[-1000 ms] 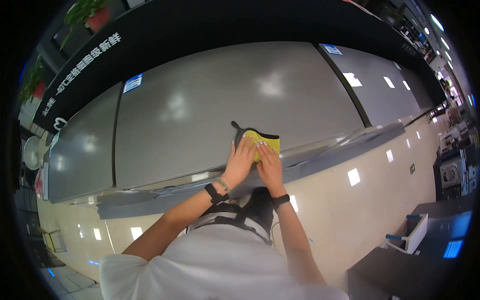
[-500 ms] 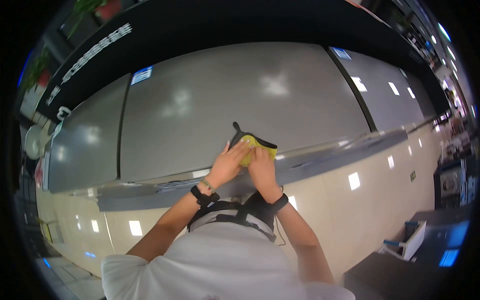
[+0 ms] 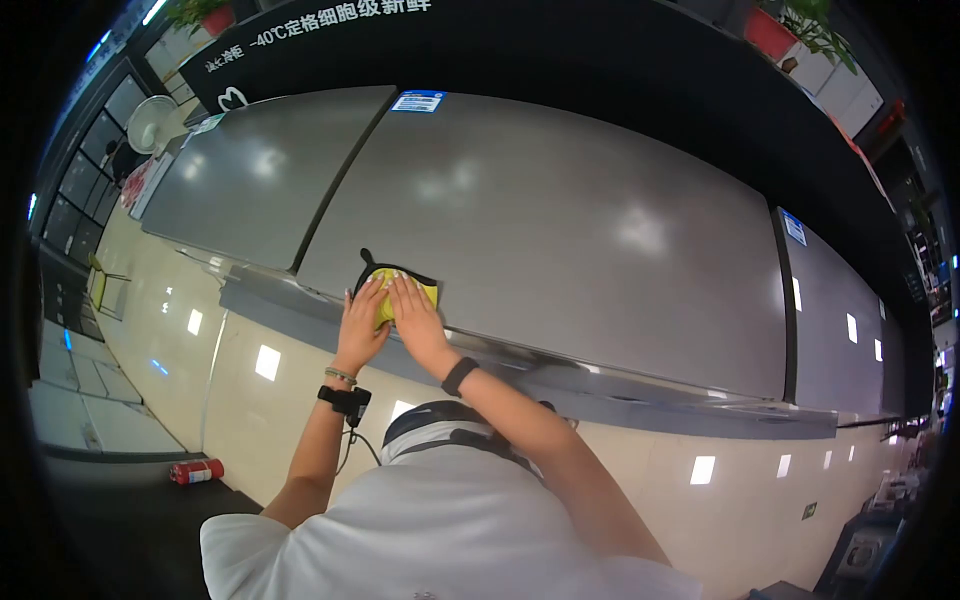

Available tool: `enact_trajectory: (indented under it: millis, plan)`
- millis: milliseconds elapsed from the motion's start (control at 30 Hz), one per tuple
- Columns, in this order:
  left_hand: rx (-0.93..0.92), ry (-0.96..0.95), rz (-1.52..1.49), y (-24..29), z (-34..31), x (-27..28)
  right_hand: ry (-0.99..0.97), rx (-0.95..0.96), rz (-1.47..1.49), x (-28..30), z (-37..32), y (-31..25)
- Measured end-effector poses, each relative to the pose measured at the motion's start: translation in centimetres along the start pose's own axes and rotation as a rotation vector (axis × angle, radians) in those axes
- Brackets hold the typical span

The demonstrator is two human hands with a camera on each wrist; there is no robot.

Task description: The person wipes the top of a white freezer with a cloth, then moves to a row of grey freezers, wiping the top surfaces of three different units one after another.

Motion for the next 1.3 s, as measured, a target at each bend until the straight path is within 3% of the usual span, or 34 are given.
enact_trajectory:
  millis: [233,467,700,1033,1200,1300]
  plan:
    - [-0.004,-0.070,0.124,3.3,0.7,-1.4,-0.017,-0.084,0.055,1.5,-2.4,1.7]
    - [-0.279,-0.269,0.114,9.8,2.8,-3.5,-0.052,-0.253,0.075,6.2,-7.5,6.3]
    - [-0.499,-0.289,0.057,18.0,5.0,-8.3,-0.068,-0.422,0.171,12.6,-13.0,11.4]
    - [-0.682,-0.327,0.027,27.7,9.9,-14.3,0.024,-0.696,-0.049,16.4,-18.6,18.7]
    - [-0.758,-0.432,0.048,29.7,12.8,-17.0,0.021,-0.700,-0.096,16.1,-19.5,22.8]
    - [-0.749,-0.381,0.124,31.7,15.2,-19.7,0.005,-0.689,-0.169,15.6,-20.4,27.3]
Point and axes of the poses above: each hand's wrist, its own z-axis towards the middle knuckle, its own x-axis out of the back of the hand, y = z × x, the point moved 4 cm from there along z, towards the middle knuckle, and after that the axes turned 1 degree about -z, right-handed, at the moved point
